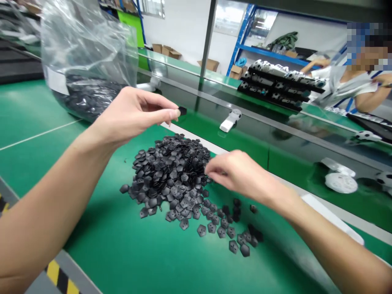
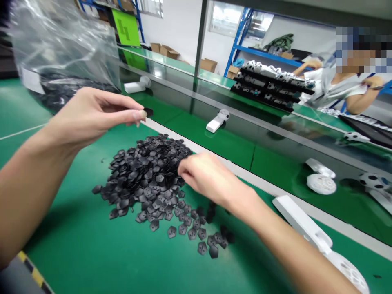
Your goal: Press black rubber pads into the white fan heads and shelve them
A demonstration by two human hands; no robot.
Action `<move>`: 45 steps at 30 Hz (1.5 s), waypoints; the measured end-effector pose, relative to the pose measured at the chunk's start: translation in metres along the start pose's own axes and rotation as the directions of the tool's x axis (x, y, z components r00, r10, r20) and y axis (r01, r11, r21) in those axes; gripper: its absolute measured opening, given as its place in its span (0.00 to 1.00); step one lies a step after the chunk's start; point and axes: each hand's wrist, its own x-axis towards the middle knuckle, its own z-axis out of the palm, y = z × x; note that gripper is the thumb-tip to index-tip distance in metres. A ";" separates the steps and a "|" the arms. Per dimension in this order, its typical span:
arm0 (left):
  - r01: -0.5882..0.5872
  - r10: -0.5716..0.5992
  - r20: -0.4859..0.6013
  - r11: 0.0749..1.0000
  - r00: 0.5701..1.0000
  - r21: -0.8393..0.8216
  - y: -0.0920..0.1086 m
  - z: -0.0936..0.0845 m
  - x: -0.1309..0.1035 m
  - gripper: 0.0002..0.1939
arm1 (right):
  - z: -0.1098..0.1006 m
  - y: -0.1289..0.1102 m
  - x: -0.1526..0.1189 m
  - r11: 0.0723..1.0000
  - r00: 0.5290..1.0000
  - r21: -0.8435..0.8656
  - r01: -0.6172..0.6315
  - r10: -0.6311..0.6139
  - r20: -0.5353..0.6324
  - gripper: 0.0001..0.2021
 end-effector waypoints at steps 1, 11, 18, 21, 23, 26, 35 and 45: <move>-0.020 0.015 -0.042 0.994 0.999 -0.109 -0.001 -0.002 0.001 0.05 | -0.006 -0.001 0.016 0.996 0.998 0.092 0.006 0.000 -0.060 0.09; 0.085 -0.069 0.052 0.906 0.996 -0.414 -0.005 -0.001 -0.002 0.08 | 0.028 -0.026 0.175 0.714 0.983 0.699 0.039 0.098 -0.155 0.05; 0.039 0.000 0.163 0.971 0.987 -0.235 -0.004 0.014 -0.012 0.02 | 0.010 0.022 0.100 0.803 0.950 0.595 -0.039 0.214 -0.227 0.06; 0.071 -0.047 0.195 0.990 0.980 -0.119 -0.005 0.020 -0.014 0.06 | 0.002 0.030 0.044 0.832 0.947 0.542 -0.123 0.262 -0.187 0.07; 0.089 -0.077 0.231 0.995 0.970 -0.040 -0.005 0.025 -0.015 0.07 | 0.006 0.024 0.012 0.837 0.965 0.513 -0.191 0.257 -0.060 0.06; 0.085 -0.086 0.286 0.996 0.954 0.016 -0.006 0.033 -0.017 0.07 | 0.021 0.009 -0.022 0.908 0.984 0.379 -0.176 0.171 0.045 0.04; 0.118 -0.112 0.282 0.993 0.953 -0.006 -0.007 0.039 -0.019 0.09 | 0.034 -0.011 -0.031 0.992 0.984 -0.020 0.121 -0.118 0.135 0.07; 0.108 -0.108 0.299 0.994 0.948 0.017 -0.010 0.037 -0.018 0.09 | 0.032 -0.016 -0.023 0.968 0.962 -0.140 0.206 -0.174 0.212 0.12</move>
